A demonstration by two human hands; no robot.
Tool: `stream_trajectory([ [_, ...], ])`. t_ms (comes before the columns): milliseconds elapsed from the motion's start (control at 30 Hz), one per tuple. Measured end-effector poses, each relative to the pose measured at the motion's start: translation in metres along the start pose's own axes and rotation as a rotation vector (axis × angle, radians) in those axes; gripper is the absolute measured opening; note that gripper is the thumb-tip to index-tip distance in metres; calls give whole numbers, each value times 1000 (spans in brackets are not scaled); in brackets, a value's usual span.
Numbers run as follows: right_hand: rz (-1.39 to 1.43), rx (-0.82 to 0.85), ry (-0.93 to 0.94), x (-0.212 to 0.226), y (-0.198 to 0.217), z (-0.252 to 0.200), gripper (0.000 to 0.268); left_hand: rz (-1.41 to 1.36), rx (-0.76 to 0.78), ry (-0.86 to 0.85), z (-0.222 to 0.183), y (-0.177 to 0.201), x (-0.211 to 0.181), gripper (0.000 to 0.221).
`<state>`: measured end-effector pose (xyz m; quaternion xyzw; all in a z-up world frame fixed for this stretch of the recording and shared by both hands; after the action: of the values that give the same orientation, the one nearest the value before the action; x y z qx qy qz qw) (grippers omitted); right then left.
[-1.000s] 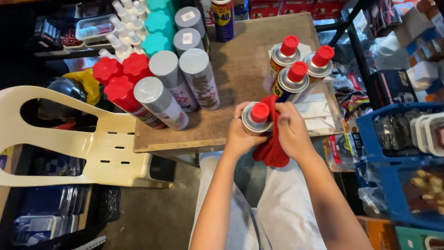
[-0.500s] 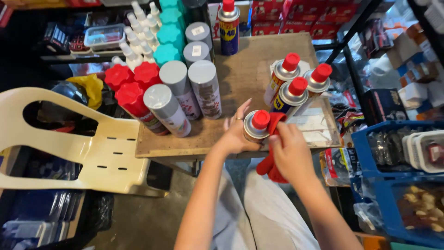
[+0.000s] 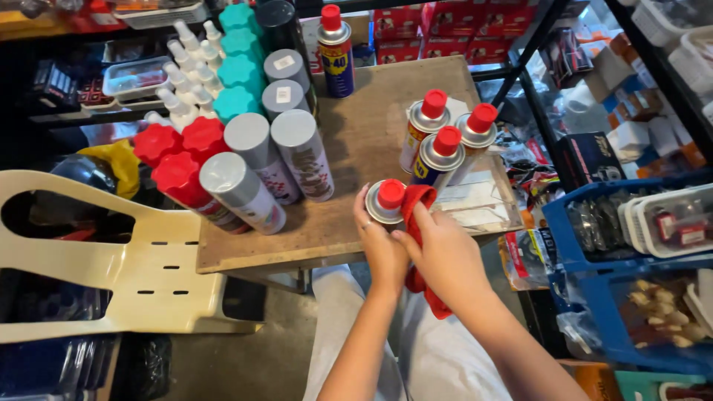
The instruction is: The person is wiping down various spray cans with a red rag and arranging them on a wooden table.
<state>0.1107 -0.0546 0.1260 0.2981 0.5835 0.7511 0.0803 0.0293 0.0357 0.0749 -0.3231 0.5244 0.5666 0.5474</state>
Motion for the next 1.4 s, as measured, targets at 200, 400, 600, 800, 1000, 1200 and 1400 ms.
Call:
stream_trajectory([
  [200,-53,38,5,1,-9,6,51,162,206,148,30,-1,18,80],
  [400,409,285,105,-12,5,43,51,67,337,113,32,4,19,83],
  [600,572,234,334,-31,-31,87,42,76,439,147,41,7,4,97],
  [800,787,354,184,16,5,84,84,79,431,202,40,5,14,106],
  [1000,683,370,184,10,-20,96,70,112,418,276,36,6,21,108],
  [1200,899,289,46,29,-6,85,62,179,426,325,35,1,32,112],
  [1400,1146,40,173,11,-18,63,78,120,530,320,36,1,21,123],
])
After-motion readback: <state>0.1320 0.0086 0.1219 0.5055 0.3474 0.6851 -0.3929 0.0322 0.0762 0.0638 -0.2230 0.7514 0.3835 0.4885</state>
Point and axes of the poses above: each hand's wrist, its own z-axis towards the middle knuckle, its own y-axis out of the back of the hand, x = y × z, the point moved 8 cm from there along z, towards the middle knuckle, and after that the axes turned 10 degrees about z, right-handed, at the moved point
